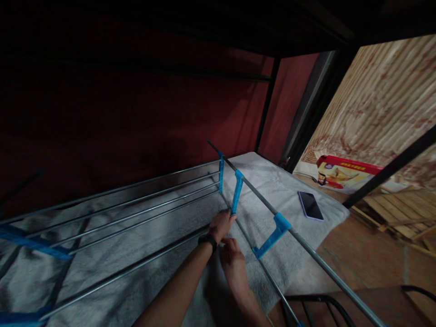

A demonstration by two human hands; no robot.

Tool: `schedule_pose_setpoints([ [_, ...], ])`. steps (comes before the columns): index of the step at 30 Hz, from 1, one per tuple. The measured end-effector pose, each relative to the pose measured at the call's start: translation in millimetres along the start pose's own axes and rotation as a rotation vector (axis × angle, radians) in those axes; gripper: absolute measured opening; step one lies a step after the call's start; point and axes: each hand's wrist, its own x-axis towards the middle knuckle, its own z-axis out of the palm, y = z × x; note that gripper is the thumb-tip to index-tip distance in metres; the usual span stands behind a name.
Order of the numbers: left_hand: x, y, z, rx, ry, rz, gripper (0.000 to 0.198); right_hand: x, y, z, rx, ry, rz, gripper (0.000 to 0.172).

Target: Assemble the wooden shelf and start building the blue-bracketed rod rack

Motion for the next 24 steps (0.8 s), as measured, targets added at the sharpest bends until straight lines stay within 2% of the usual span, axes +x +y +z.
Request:
schedule_pose_setpoints([
  [3,1.6,-2.9,2.6,-0.017,0.012,-0.007,0.041,9.8,16.6,-33.9,-0.091,0.136,-0.059,0.036],
  [5,2.4,-5.2,3.5,-0.027,0.035,0.006,0.041,25.0,27.0,-37.9,-0.151,0.222,-0.107,0.042],
  [7,2.5,-7.4,3.8,-0.036,0.042,0.025,0.039,43.2,36.5,-32.7,-0.261,0.245,-0.123,0.045],
  [10,2.0,-10.2,2.7,-0.051,0.034,0.038,0.037,67.2,45.8,-23.0,-0.479,0.174,-0.075,0.047],
  [13,2.0,-12.7,1.0,-0.074,0.032,0.044,0.037,81.8,48.4,-19.5,-0.594,0.112,-0.044,0.049],
  [19,5.7,-18.6,4.6,-0.098,0.06,0.036,0.037,97.8,47.5,-21.6,-0.589,0.113,-0.069,0.052],
  [24,7.5,-18.7,6.8,-0.118,0.075,0.002,0.036,105.9,44.2,-25.9,-0.626,0.034,-0.077,0.055],
])
